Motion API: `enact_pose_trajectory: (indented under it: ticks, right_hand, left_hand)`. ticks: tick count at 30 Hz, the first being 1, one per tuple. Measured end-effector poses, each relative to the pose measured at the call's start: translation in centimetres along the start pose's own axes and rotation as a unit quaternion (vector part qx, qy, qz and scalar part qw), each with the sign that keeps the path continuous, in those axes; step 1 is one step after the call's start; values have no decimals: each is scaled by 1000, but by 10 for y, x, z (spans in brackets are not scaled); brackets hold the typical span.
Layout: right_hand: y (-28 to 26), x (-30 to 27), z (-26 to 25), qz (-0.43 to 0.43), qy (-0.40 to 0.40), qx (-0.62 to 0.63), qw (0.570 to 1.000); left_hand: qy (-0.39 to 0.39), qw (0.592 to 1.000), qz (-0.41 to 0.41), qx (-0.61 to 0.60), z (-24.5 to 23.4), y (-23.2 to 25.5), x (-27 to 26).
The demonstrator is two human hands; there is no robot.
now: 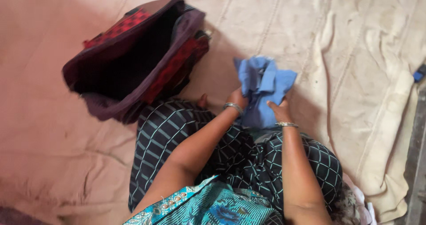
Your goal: The person folds a blue shirt by hand on a flat surface and then places the folded shirt into a maroon bag.
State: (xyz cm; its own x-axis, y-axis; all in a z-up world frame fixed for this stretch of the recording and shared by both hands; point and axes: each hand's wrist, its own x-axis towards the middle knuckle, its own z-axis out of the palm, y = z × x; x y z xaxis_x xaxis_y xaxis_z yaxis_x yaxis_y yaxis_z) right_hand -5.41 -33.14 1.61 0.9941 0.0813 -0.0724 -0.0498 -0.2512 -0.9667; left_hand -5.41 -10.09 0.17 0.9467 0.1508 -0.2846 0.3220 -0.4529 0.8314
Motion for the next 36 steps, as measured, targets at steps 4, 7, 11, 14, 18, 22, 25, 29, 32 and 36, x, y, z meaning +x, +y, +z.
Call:
enact_pose_trajectory:
  ticks: [4,7,11,14,18,22,25,29,32,36]
  right_hand:
    - [-108,0,9,-75,17,-98,992]
    - [-216,3,37,-152,15,-81,985]
    - [-336,8,110,-399,-11,-122,909]
    - [-387,25,179,-429,-93,-43,897]
    - [-408,62,274,-477,-102,-57,871]
    - [-389,81,334,-413,-107,-98,899]
    - [-366,84,338,-480,-183,-211,832]
    - [-332,89,330,-289,-387,-288,827]
    - [-314,110,346,-240,-451,-404,758]
    - [-288,133,379,-194,-480,-498,695]
  left_hand:
    - [78,992,101,-8,-92,78,-53]
    - [139,972,173,-79,-183,123,-84]
    - [269,938,216,-33,-308,141,-106]
    - [299,899,285,-142,-391,131,-113]
    - [265,866,316,-283,-470,102,-113]
    - [328,902,235,-152,-493,50,-91]
    - [288,936,197,-51,-457,-3,-74]
    - [52,993,84,64,-393,-72,-39]
    - [-60,985,57,150,-370,-120,13]
    - [-225,933,46,276,-357,-171,66]
